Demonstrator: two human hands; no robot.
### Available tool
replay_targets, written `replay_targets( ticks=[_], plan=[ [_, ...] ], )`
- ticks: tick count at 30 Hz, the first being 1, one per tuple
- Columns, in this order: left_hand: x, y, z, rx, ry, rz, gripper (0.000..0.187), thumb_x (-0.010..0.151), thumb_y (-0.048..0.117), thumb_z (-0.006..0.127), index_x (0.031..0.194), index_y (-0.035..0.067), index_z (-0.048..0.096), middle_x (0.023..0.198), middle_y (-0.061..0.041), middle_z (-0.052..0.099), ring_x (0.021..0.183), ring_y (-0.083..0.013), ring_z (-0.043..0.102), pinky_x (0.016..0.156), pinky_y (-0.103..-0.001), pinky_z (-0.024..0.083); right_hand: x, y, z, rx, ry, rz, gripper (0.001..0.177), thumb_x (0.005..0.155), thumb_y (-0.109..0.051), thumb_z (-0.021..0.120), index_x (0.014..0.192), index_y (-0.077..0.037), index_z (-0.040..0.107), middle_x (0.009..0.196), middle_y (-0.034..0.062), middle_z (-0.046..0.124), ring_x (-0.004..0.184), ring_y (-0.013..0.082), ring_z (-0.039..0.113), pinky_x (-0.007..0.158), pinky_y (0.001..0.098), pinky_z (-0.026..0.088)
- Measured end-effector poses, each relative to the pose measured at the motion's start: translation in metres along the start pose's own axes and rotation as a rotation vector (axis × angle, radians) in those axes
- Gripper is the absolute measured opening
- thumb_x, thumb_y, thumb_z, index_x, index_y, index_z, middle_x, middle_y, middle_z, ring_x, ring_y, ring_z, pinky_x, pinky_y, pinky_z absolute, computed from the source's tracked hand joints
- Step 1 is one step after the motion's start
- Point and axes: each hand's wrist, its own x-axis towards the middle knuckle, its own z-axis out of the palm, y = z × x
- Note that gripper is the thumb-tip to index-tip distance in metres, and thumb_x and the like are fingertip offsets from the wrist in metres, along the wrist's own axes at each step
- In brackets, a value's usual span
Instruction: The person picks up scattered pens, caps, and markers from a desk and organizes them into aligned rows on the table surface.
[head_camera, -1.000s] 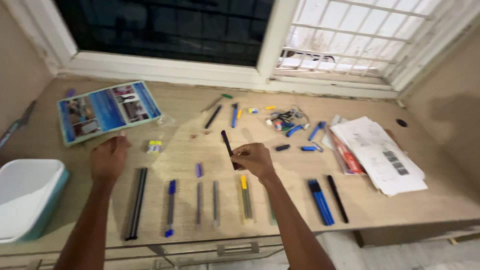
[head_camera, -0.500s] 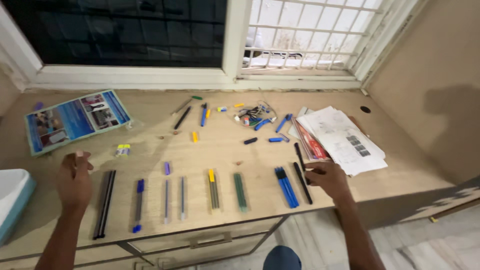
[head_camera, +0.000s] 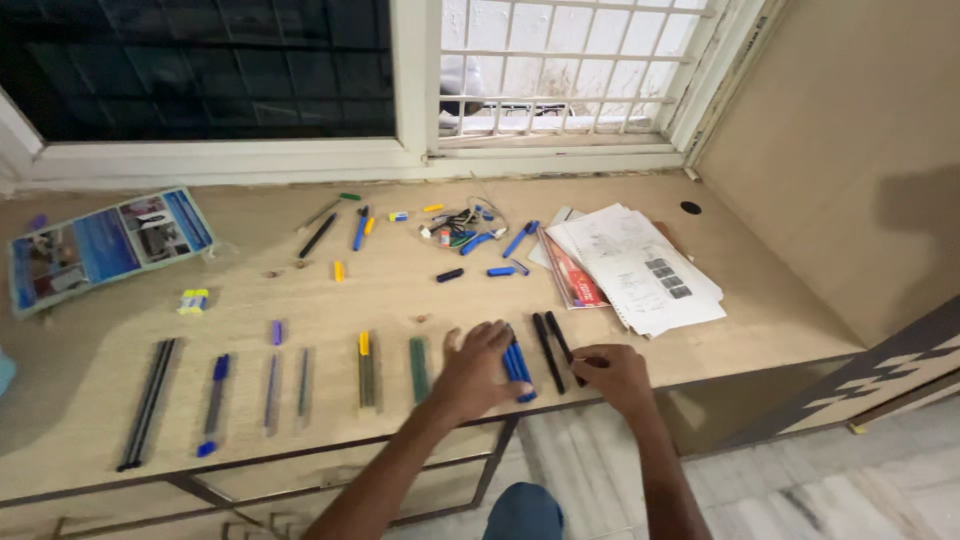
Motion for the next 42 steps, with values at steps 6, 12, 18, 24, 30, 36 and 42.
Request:
replay_targets(
  ticks=[6,12,18,24,30,36,42],
  plan=[
    [0.031,0.042,0.013,0.129,-0.151,-0.037,0.089,0.072,0.058,0.082,0.138,0.004,0.056,0.155,-0.026,0.037,0.152,-0.0424,0.019,0.118,-0.068,0.007,-0.001,0.013,0.012,-0.018,0.088,-0.131,0.029,0.074,-0.016,0.081,0.101,-0.005,0.082,0.08,0.012,0.08,0.069,0.0151,0.077,0.067,0.0297,0.06],
    [0.043,0.062,0.012,0.231,-0.234,-0.072,0.083,0.07,0.051,0.089,0.13,-0.001,0.063,0.153,-0.025,0.044,0.154,-0.0444,0.02,0.121,-0.068,0.009,0.002,0.016,0.017,-0.045,0.121,-0.134,0.028,0.077,-0.015,0.081,0.105,-0.009,0.082,0.073,0.011,0.077,0.062,0.0177,0.073,0.064,0.0327,0.059],
    [0.049,0.06,0.022,0.216,-0.184,-0.039,0.086,0.064,0.043,0.093,0.133,0.002,0.061,0.149,-0.017,0.049,0.151,-0.041,0.024,0.117,-0.069,0.012,-0.007,0.012,0.013,0.117,0.111,-0.131,0.031,0.079,-0.01,0.078,0.11,-0.009,0.079,0.074,0.0091,0.077,0.063,0.0155,0.072,0.062,0.0319,0.058],
    [0.048,0.063,0.027,0.225,-0.191,-0.054,0.064,0.069,0.038,0.09,0.122,0.01,0.07,0.145,-0.012,0.056,0.154,-0.0383,0.025,0.119,-0.07,0.013,-0.004,0.022,0.015,0.024,0.166,-0.19,0.032,0.081,-0.01,0.076,0.113,-0.013,0.081,0.086,0.0142,0.074,0.072,0.0193,0.074,0.069,0.0332,0.058],
    [0.047,0.077,0.018,0.178,-0.17,-0.093,0.079,0.065,0.045,0.094,0.126,0.004,0.064,0.144,-0.016,0.055,0.151,-0.0384,0.025,0.118,-0.068,0.013,-0.001,0.018,0.013,-0.046,0.199,-0.247,0.024,0.079,-0.01,0.079,0.103,-0.011,0.083,0.088,0.0166,0.075,0.074,0.0224,0.074,0.069,0.0343,0.059],
    [0.048,0.07,0.022,0.176,-0.154,-0.101,0.073,0.067,0.042,0.093,0.125,0.006,0.065,0.145,-0.015,0.056,0.153,-0.0383,0.024,0.119,-0.068,0.011,-0.005,0.007,0.009,0.047,0.125,-0.112,0.029,0.079,-0.013,0.081,0.107,-0.009,0.077,0.079,0.0151,0.077,0.065,0.024,0.076,0.064,0.0334,0.059],
    [0.052,0.062,0.037,0.123,-0.146,-0.07,0.075,0.067,0.035,0.093,0.13,0.008,0.061,0.141,-0.012,0.059,0.151,-0.038,0.027,0.117,-0.069,0.015,-0.004,0.007,0.006,0.018,0.104,-0.301,0.022,0.081,-0.012,0.076,0.103,-0.007,0.08,0.084,0.0149,0.077,0.068,0.0225,0.075,0.066,0.0342,0.057]
  ],
)
